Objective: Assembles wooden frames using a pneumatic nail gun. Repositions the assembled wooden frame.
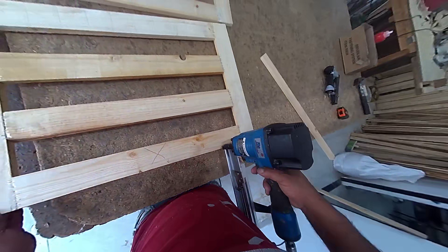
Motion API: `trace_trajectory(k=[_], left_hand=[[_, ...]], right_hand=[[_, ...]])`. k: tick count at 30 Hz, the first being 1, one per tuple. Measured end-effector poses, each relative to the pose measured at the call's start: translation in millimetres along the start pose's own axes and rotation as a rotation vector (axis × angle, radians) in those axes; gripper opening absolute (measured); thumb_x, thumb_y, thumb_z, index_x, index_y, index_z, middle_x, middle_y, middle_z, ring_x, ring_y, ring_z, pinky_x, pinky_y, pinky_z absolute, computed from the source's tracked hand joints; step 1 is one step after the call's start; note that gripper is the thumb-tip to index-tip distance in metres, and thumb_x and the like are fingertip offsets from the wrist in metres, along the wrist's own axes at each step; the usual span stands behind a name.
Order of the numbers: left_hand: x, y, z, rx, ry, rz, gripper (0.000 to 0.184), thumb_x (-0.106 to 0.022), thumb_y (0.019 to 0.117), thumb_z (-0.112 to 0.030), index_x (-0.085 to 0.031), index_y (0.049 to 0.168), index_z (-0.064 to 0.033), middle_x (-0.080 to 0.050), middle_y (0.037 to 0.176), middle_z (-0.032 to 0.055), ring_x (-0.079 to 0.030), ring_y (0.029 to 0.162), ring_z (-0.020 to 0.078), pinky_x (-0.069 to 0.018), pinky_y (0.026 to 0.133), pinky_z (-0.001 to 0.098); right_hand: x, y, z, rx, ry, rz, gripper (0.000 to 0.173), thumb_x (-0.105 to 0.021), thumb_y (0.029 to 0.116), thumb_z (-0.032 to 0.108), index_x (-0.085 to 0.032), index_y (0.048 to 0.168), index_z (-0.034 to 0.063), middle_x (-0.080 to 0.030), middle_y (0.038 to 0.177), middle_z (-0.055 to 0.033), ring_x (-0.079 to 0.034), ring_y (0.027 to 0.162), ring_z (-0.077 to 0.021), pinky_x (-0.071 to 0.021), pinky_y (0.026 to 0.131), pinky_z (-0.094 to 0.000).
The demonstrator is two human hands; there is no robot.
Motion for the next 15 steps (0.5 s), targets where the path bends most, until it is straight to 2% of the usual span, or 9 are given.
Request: trace_trajectory(k=[2, 4, 8, 11, 15], left_hand=[[2.0, 4.4, 6.0, -0.013, -0.017, 0.009, 0.041, -0.035, 0.1124, -0.015, -0.035, 0.148, 0.0057, -0.053, 0.142, 0.0147, -0.06, 0.123, 0.0122, -0.0487, 0.106, 0.0256], [7.8, 7.9, 14.2, -0.008, -0.033, -0.004, 0.042, -0.035, 0.1129, -0.018, -0.036, 0.149, 0.004, -0.054, 0.143, 0.0137, -0.06, 0.124, 0.0129, -0.049, 0.107, 0.0268], [24.0, 25.6, 33.4, -0.013, -0.073, -0.036, 0.04, -0.042, 0.1111, -0.019, -0.041, 0.146, -0.0001, -0.059, 0.135, 0.0088, -0.067, 0.113, 0.0119, -0.0555, 0.099, 0.0285], [28.3, 35.8, 41.6, -0.052, -0.074, -0.006, 0.04, -0.043, 0.11, -0.02, -0.044, 0.145, -0.0014, -0.061, 0.134, 0.0074, -0.068, 0.111, 0.0123, -0.056, 0.099, 0.03], [29.7, 36.9, 42.5, -0.045, -0.07, -0.002, 0.04, -0.045, 0.1093, -0.02, -0.047, 0.145, -0.0021, -0.063, 0.131, 0.0067, -0.068, 0.109, 0.0115, -0.0555, 0.099, 0.0295]], right_hand=[[0.5, -0.2, 1.7, -0.013, -0.05, -0.018, 0.011, -0.071, 0.0935, 0.011, -0.073, 0.103, 0.0049, -0.073, 0.086, -0.0157, -0.061, 0.05, -0.0213, -0.0559, 0.048, -0.0319], [-2.2, -1.7, 5.5, -0.004, -0.082, -0.01, 0.01, -0.07, 0.0934, 0.01, -0.072, 0.101, 0.0045, -0.072, 0.083, -0.0156, -0.061, 0.05, -0.0214, -0.0562, 0.049, -0.0319], [-18.6, -20.5, 10.9, 0.063, -0.046, 0.066, 0.022, -0.067, 0.0932, 0.008, -0.072, 0.114, 0.0076, -0.075, 0.105, -0.0171, -0.064, 0.054, -0.0222, -0.0567, 0.049, -0.0305], [-40.4, -33.3, 11.6, 0.086, -0.01, 0.116, 0.024, -0.066, 0.0924, 0.006, -0.072, 0.116, 0.0079, -0.075, 0.107, -0.0177, -0.065, 0.055, -0.0217, -0.057, 0.051, -0.0299], [-75.3, -32.4, 15.9, 0.083, -0.06, 0.154, 0.02, -0.069, 0.0924, 0.004, -0.073, 0.112, 0.0073, -0.075, 0.104, -0.0167, -0.065, 0.055, -0.0234, -0.0578, 0.051, -0.0321]])
Point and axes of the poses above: each hand's wrist, its own y-axis towards the middle knuckle, its own x-axis out of the back of the hand, z = x × y, the point moved 10 cm from there along y, towards the middle knuckle
